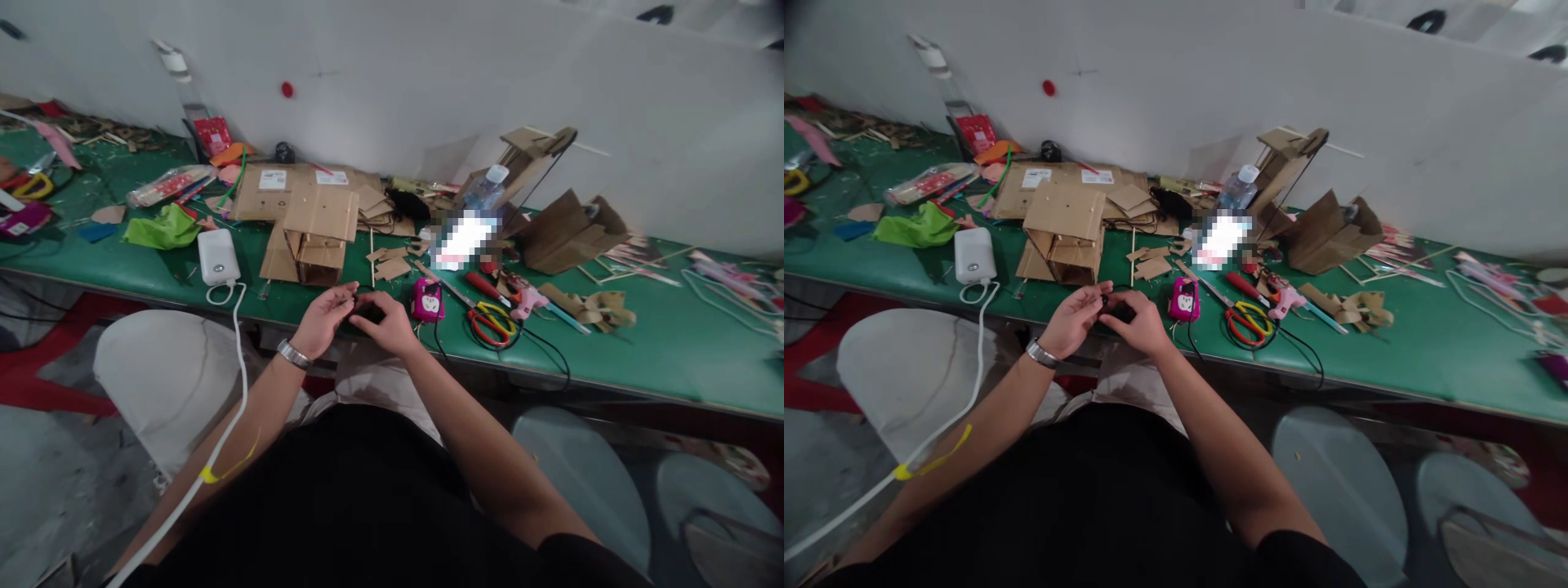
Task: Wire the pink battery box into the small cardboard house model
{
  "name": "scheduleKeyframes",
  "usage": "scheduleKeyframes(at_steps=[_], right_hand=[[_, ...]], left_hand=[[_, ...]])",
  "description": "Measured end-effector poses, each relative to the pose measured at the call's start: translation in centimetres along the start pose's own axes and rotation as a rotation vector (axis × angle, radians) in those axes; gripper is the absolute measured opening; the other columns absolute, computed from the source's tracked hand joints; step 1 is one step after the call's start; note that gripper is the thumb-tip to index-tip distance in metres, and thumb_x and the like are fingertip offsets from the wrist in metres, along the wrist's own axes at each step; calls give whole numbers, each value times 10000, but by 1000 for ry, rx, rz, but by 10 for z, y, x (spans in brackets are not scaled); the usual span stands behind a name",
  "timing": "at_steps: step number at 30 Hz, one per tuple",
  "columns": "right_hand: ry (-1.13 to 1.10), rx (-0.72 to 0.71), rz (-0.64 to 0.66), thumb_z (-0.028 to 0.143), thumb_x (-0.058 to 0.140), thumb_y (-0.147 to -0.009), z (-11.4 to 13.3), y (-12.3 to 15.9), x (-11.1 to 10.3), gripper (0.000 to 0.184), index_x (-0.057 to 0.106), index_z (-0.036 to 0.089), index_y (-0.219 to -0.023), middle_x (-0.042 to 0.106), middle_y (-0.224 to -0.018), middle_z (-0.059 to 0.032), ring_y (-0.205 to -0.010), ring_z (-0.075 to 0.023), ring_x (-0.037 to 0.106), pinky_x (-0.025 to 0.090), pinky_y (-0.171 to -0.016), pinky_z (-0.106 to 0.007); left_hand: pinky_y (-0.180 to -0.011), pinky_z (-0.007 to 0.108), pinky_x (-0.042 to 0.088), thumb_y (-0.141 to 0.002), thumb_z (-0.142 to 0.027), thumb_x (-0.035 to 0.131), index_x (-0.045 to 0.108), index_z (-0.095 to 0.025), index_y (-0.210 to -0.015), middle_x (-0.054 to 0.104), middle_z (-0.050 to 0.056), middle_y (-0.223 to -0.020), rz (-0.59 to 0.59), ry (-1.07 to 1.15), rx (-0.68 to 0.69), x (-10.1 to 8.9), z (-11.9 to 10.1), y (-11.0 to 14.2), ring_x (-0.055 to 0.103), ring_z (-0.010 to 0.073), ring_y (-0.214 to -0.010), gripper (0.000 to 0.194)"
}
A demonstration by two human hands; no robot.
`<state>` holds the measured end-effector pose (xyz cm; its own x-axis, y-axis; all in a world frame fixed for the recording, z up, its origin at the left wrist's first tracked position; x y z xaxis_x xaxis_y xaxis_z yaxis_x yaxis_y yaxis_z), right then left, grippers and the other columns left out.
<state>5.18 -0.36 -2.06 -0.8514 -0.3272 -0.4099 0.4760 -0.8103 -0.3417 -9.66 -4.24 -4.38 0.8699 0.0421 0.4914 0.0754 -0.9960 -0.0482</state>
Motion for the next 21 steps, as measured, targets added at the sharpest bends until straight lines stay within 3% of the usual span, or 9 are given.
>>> scheduleKeyframes(at_steps=[5,12,16,21], right_hand=[[84,-119,31,491,707,-957,10,-1,4,259,712,233,-938,741,-1022,-102,-1028,-274,658,532,-946,-450],[-105,62,-45,459,650,-950,-3,0,-5,252,611,225,-866,590,-787,-6,-705,-169,522,439,-672,-316],[-197,128,-102,478,677,-911,-9,2,-8,274,609,221,-848,549,-754,8,-678,-154,485,399,-638,-298],[-225,164,-106,524,681,-908,-11,2,-9,322,615,217,-841,602,-767,-7,-710,-162,531,430,-668,-303]], left_hand=[[-1223,429,358,-839,-256,825,730,-187,-874,669,120,-1441,100,-158,46,5,-2,1,539,277,-1437,123],[-1006,371,526,-813,-302,828,653,-195,-863,725,60,-1168,-29,121,-41,1,-1,0,648,206,-1141,211],[-970,366,553,-810,-288,810,627,-195,-869,708,41,-1065,-88,167,-44,-2,-3,-1,658,189,-1065,213],[-890,325,557,-818,-285,788,614,-205,-888,692,24,-1009,-119,171,-67,-4,-2,-1,671,172,-985,204]])
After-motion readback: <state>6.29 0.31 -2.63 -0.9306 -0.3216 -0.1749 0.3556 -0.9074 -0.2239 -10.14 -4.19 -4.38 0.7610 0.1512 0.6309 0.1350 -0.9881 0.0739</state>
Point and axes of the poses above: each hand's wrist, its own y-axis away from the middle knuckle, its own x-axis out of the palm, z = x × y, the point moved 6 cm from there along -y, towards the middle knuckle
